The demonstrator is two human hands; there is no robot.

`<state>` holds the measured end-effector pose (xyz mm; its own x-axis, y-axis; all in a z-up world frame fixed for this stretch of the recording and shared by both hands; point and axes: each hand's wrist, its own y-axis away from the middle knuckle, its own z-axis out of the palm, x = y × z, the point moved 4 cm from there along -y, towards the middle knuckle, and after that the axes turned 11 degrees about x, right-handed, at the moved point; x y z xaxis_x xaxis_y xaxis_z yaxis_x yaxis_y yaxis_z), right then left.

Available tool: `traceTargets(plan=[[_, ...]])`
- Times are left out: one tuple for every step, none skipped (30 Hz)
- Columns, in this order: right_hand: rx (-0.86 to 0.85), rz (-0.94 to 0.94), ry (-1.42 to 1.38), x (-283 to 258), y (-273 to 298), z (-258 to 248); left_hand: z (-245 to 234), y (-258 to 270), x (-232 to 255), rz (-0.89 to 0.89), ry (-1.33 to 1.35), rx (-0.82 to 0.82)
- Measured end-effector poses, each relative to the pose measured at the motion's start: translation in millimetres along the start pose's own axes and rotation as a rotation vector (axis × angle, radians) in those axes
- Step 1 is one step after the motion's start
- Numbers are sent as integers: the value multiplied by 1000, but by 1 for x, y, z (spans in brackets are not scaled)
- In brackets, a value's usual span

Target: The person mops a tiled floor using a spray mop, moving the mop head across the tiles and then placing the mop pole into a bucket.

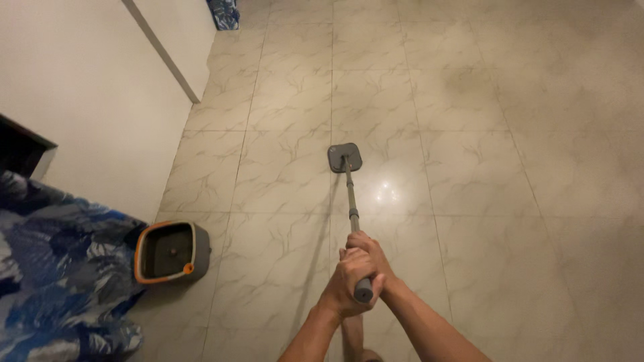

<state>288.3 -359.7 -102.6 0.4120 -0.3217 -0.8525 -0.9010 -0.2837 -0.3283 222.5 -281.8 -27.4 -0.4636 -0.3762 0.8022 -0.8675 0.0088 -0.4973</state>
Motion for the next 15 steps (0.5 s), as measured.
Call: traceTargets(plan=[[6,-4,3,-5,19,-1,0,17,11,0,14,0],[13,-8,6,-11,39,-1,-1,34,22,0,29,1],[24,-8,-44,-17,60,-5,1,52,34,5,23,-11],[36,-7,-95,-24,79,-10,2,67,46,10,17,-23],[45,-6,-150,-34,96,-11,0,83,58,14,6,-34],[48,-5,-119,-46,116,-11,-2,101,72,2,13,-34],[58,-8,-82,-56,136,-15,-1,115,85,-1,23,-35],[67,-11,-46,-66,153,-19,-1,129,99,-3,33,-37],[82,-62,-13,-77,168,-22,-2,142,111,13,43,-37],[96,-113,19,-88,182,-24,-4,153,123,29,53,-37],[107,-168,50,-97,193,-26,-5,162,133,47,60,-32],[102,-170,63,-104,202,-29,-5,169,141,26,65,-36],[97,-175,72,-110,210,-31,-5,176,148,5,66,-38],[92,-179,81,-115,216,-32,-6,181,154,-15,67,-41],[89,-169,64,-117,222,-32,-7,186,158,-6,71,-41]])
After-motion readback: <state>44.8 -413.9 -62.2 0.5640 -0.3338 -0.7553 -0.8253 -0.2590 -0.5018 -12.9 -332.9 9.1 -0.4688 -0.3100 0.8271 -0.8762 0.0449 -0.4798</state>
